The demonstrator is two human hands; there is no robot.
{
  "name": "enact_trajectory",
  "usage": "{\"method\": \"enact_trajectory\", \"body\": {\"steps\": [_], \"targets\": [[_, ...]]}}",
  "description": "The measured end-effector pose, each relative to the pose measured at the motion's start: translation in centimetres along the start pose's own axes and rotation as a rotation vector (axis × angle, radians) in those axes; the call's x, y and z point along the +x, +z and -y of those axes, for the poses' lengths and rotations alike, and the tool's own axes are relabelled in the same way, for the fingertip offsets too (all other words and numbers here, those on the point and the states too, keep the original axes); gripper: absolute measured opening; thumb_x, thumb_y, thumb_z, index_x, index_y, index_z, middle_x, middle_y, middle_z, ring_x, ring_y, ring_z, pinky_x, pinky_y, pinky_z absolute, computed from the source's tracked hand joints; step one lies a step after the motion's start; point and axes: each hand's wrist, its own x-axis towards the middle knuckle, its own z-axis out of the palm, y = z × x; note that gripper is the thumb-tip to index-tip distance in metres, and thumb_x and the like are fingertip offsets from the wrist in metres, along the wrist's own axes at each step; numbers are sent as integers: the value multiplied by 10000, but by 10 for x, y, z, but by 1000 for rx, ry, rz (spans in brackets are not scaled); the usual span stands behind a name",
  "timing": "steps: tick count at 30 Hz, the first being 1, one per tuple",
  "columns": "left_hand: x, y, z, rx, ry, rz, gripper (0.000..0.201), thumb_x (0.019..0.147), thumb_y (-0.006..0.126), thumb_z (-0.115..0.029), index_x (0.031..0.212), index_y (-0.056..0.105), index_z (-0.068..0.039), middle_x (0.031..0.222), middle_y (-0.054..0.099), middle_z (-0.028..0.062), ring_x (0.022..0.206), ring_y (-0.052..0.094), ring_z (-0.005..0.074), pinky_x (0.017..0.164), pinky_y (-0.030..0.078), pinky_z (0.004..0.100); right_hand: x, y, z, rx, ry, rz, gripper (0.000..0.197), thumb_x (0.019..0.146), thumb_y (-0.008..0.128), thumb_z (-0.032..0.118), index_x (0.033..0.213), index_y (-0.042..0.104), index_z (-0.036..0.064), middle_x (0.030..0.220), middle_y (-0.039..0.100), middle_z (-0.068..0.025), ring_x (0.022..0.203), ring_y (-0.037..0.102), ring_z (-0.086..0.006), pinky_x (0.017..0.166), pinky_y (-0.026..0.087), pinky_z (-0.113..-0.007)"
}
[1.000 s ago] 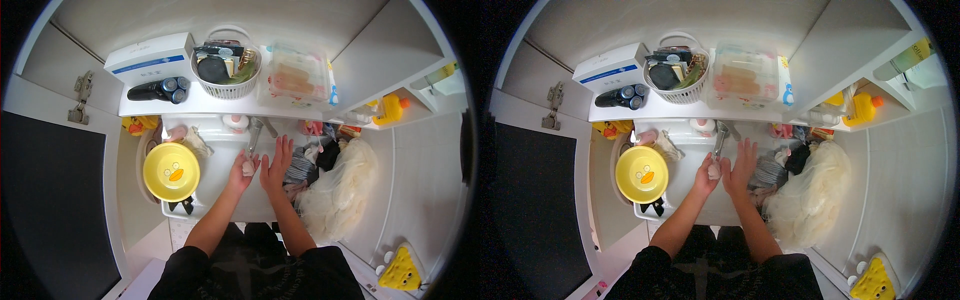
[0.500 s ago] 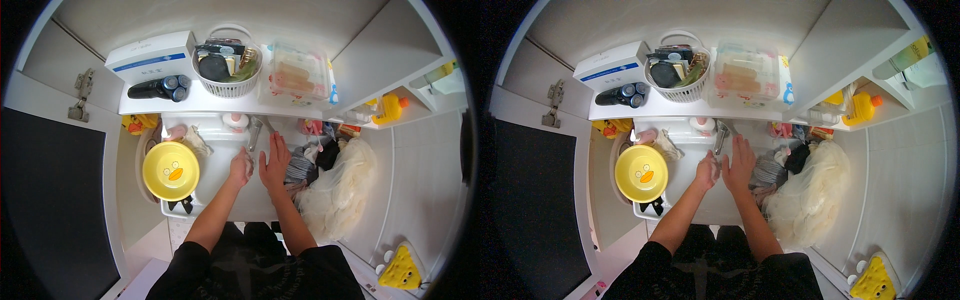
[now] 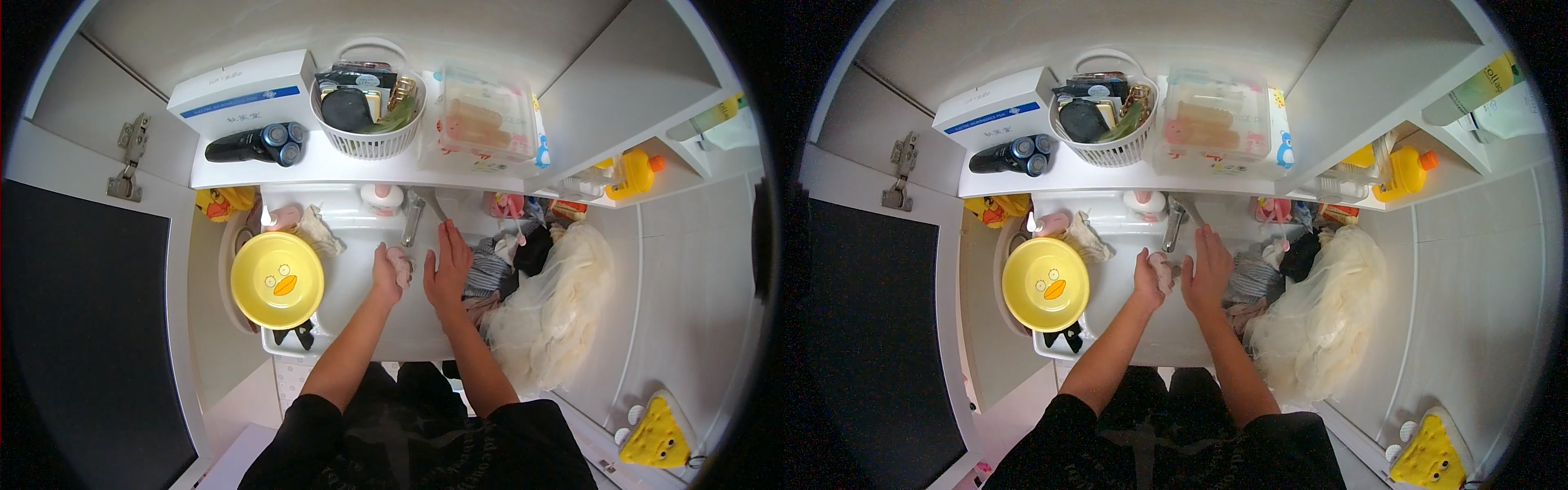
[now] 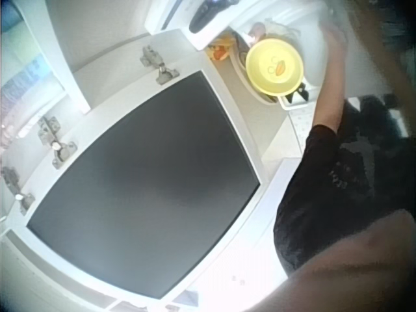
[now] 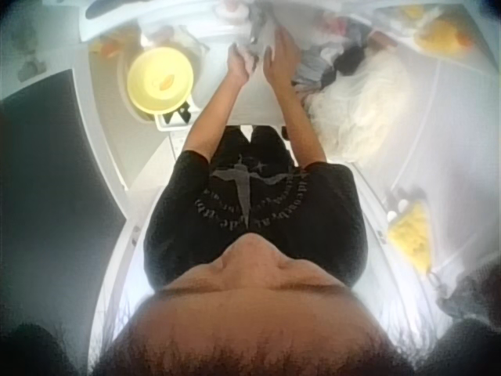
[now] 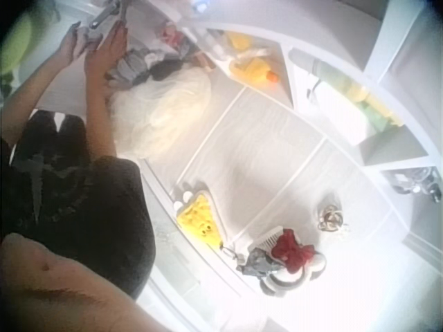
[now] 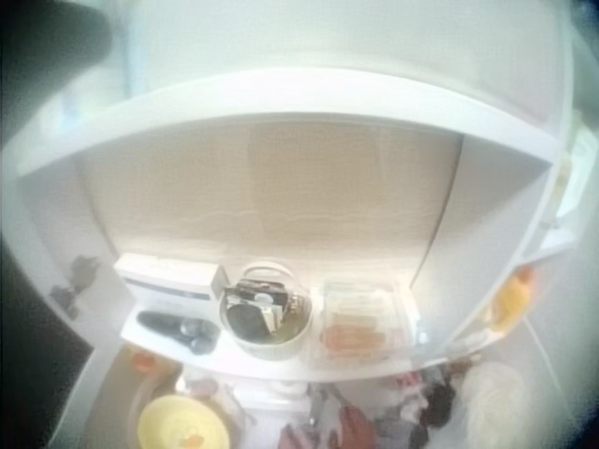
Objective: The person turns on the faucet to wet a cloth, rubs a bar of soap onto it, and scrubs the cloth by hand over the sink.
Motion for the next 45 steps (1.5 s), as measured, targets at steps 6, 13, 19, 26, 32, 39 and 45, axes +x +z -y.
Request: {"method": "enact_trajectory", "body": {"steps": [6,13,19,26,32,39,45], "targets": [[-18,-4,6,-213,30,231,508,966,317,-523,1200,515,-117,1059,581,57,1011,560,249,849,452,373,-18,4,6,19,-61,-74,595,818,603,181,1365,440,16,1432,409,-209,1291,395,-419,1033,293,-528],[-90,29,-1,-140,-63,242,790,932,258,-654,1454,323,-64,1487,368,105,1364,357,257,1141,258,397,-37,5,33,306,-178,142,462,750,643,147,1190,577,22,1315,500,-217,1235,447,-443,1008,326,-578],[-98,8,-4,-6,-82,286,921,879,231,-774,1464,287,-64,1479,367,110,1359,360,227,1133,272,371,-41,22,36,406,-197,104,265,737,672,136,989,650,58,1097,630,-133,1081,582,-363,919,437,-491],[-104,-4,-2,71,43,53,911,871,192,-787,1534,79,-173,1487,352,133,1371,339,279,1138,239,434,-48,51,38,352,-58,-9,96,757,701,99,727,627,46,721,627,-111,619,615,-289,534,475,-369],[-106,-50,2,308,-74,-56,763,912,213,-729,1529,113,-292,1431,441,145,1298,422,294,1094,247,452,-50,74,7,93,222,321,344,870,584,325,664,627,53,679,620,-154,624,613,-372,568,484,-455],[-109,-68,5,335,-24,-34,689,952,263,-643,1465,337,-189,1385,495,124,1218,493,268,1022,325,412,-67,100,-23,64,332,459,303,842,569,335,745,670,66,758,659,-160,695,632,-386,641,506,-472],[-119,-82,3,291,-14,-94,630,962,307,-581,1428,377,-164,1347,518,122,1184,525,272,996,359,405,-69,102,-19,14,349,612,291,829,551,311,775,683,58,735,650,-168,745,627,-396,689,499,-488]]}}
